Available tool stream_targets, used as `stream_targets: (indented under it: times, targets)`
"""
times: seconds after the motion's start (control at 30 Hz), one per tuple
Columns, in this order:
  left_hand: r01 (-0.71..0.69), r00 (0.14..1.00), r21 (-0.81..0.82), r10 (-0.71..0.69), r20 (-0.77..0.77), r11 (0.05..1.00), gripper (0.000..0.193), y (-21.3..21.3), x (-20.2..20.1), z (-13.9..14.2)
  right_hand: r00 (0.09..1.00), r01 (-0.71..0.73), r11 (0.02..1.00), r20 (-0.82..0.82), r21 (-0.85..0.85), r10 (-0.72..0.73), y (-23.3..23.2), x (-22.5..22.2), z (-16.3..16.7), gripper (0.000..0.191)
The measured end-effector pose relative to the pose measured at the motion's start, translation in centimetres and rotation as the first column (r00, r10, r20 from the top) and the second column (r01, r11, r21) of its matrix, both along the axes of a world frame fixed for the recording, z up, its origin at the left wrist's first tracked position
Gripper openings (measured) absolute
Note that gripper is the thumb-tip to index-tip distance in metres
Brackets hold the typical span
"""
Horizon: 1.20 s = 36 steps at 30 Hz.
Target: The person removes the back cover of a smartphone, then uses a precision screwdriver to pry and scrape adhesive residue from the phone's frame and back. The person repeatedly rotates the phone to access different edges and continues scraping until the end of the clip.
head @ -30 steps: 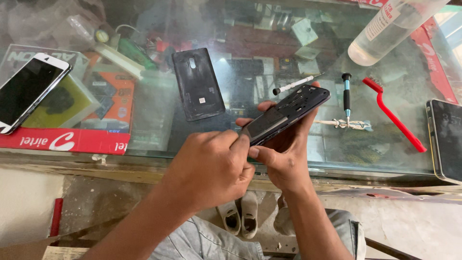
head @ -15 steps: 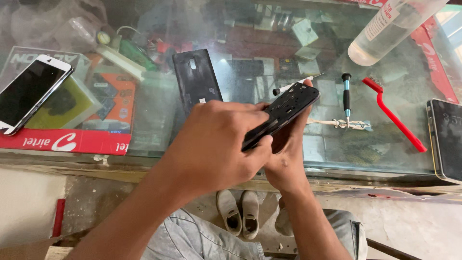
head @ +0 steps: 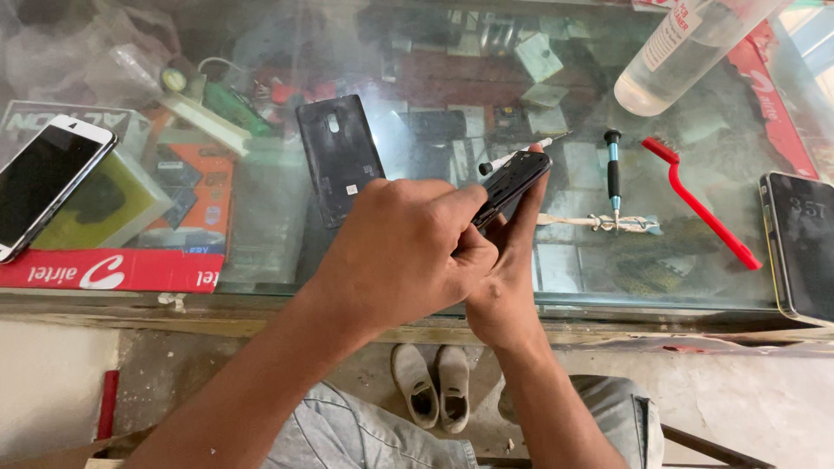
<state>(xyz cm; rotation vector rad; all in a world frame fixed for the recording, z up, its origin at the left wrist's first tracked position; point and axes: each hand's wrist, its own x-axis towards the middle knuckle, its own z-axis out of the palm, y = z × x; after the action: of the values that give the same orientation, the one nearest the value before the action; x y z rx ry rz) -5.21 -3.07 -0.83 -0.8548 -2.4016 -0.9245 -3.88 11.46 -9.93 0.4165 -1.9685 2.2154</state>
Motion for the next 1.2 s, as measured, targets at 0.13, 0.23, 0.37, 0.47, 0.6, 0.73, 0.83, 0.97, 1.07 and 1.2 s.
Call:
stream_targets:
  times: [0.13, 0.23, 0.37, 0.47, 0.6, 0.73, 0.83, 0.97, 1.07, 1.2]
  targets:
    - [-0.036, 0.999, 0.023, 0.035, 0.024, 0.999, 0.023, 0.3, 0.2, 0.5, 0.997, -0.011, 0.996, 0.071, -0.085, 0.017, 0.0, -0.2, 0.5, 0.121]
    - [0.002, 0.976, -0.059, 0.011, 0.215, 0.998, 0.017, -0.7, 0.1, 1.7, 0.995, -0.025, 0.995, 0.096, -0.099, 0.034, -0.2, 0.0, 1.4, 0.123]
    - [0.151, 0.982, 0.055, -0.143, -0.126, 0.987, 0.039, -0.7, -1.8, 3.2, 0.984, -0.139, 0.968, 0.081, -0.209, 0.159, -0.7, 0.3, 3.0, 0.139]
    - [0.223, 0.973, -0.052, -0.226, -0.042, 0.973, 0.043, -0.1, -3.6, 4.2, 0.976, -0.149, 0.942, 0.110, -0.301, 0.189, -0.9, 0.2, 3.9, 0.138]
    - [0.188, 0.954, -0.212, -0.127, 0.272, 0.959, 0.041, 0.5, -4.2, 5.3, 0.967, -0.164, 0.943, 0.141, -0.290, 0.212, -0.7, 0.4, 3.6, 0.142]
    - [0.203, 0.963, -0.354, -0.122, 0.239, 0.913, 0.027, 1.4, -3.8, 6.2, 0.981, -0.166, 0.984, 0.089, -0.070, 0.172, -0.3, 0.2, 2.5, 0.100]
    - [0.152, 0.975, -0.410, -0.067, 0.213, 0.899, 0.023, 2.2, -3.7, 6.3, 0.992, -0.120, 0.993, 0.026, 0.013, 0.120, -0.1, 0.2, 1.8, 0.095]
    - [0.138, 0.984, -0.442, -0.072, 0.163, 0.886, 0.021, 3.0, -3.4, 5.7, 0.999, 0.015, 0.999, -0.029, 0.037, -0.014, -0.4, 0.5, 0.8, 0.101]
    - [0.150, 0.980, -0.445, -0.073, 0.186, 0.883, 0.015, 3.4, -2.9, 5.4, 0.994, 0.109, 0.978, -0.019, 0.176, -0.107, -0.4, 0.7, -0.1, 0.071]
    - [0.064, 0.978, -0.533, 0.053, 0.201, 0.844, 0.023, 4.5, -2.1, 5.8, 0.984, 0.179, 0.958, -0.020, 0.225, -0.179, -0.2, 0.8, -1.5, 0.050]
